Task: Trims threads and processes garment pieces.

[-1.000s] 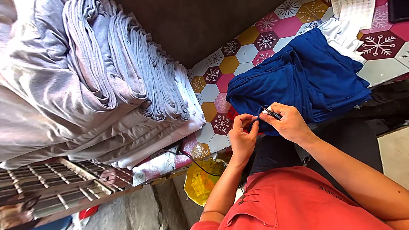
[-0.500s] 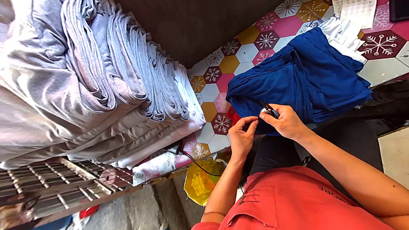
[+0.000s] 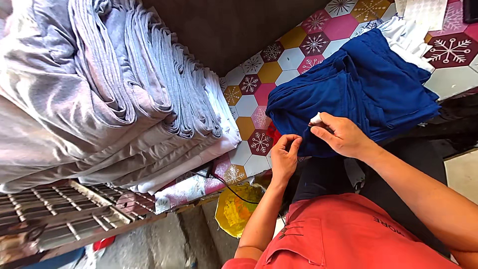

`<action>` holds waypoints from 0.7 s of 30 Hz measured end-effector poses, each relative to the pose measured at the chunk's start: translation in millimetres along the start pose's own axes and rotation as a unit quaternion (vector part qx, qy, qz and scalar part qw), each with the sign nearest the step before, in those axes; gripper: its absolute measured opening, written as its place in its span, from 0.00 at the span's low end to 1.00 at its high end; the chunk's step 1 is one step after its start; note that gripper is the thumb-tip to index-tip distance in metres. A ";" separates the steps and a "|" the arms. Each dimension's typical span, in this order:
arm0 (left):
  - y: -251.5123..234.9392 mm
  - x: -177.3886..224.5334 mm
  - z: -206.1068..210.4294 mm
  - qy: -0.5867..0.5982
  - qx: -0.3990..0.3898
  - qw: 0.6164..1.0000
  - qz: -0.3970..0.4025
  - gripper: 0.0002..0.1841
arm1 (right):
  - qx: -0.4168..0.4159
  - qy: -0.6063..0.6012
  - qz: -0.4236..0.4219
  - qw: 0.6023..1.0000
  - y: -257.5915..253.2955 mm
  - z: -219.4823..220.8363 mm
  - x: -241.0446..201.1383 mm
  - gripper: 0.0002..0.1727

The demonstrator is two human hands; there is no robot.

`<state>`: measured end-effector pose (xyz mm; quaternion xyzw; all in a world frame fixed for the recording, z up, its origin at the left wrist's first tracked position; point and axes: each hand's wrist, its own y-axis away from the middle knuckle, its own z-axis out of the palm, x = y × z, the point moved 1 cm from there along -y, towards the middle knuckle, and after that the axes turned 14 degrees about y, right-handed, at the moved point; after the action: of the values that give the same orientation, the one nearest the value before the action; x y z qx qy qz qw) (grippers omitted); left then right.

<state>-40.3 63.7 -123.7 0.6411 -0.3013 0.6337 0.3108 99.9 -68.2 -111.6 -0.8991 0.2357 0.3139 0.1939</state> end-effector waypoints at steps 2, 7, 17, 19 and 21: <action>-0.3 1.5 -0.7 -0.030 0.008 0.999 0.029 0.03 | 0.022 0.059 -0.033 0.997 4.4 -3.3 6.7 0.22; 0.2 1.6 0.7 -0.065 0.011 0.993 0.096 0.04 | 0.086 0.109 -0.112 0.984 10.7 1.9 4.5 0.17; -2.7 3.3 1.4 -0.059 0.009 0.995 0.085 0.03 | 0.107 0.079 -0.111 0.985 8.1 10.8 4.4 0.13; -3.5 3.5 0.5 -0.049 0.008 0.996 0.074 0.03 | 0.087 0.072 -0.105 0.988 7.8 8.0 6.3 0.14; -3.7 4.1 0.0 -0.044 0.004 0.996 0.071 0.03 | 0.074 0.079 -0.112 0.988 6.8 5.2 6.0 0.14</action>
<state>-37.4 66.0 -119.7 0.6467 -0.3573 0.6262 0.2490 97.8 -72.9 -120.7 -0.9248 0.1711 0.2001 0.2747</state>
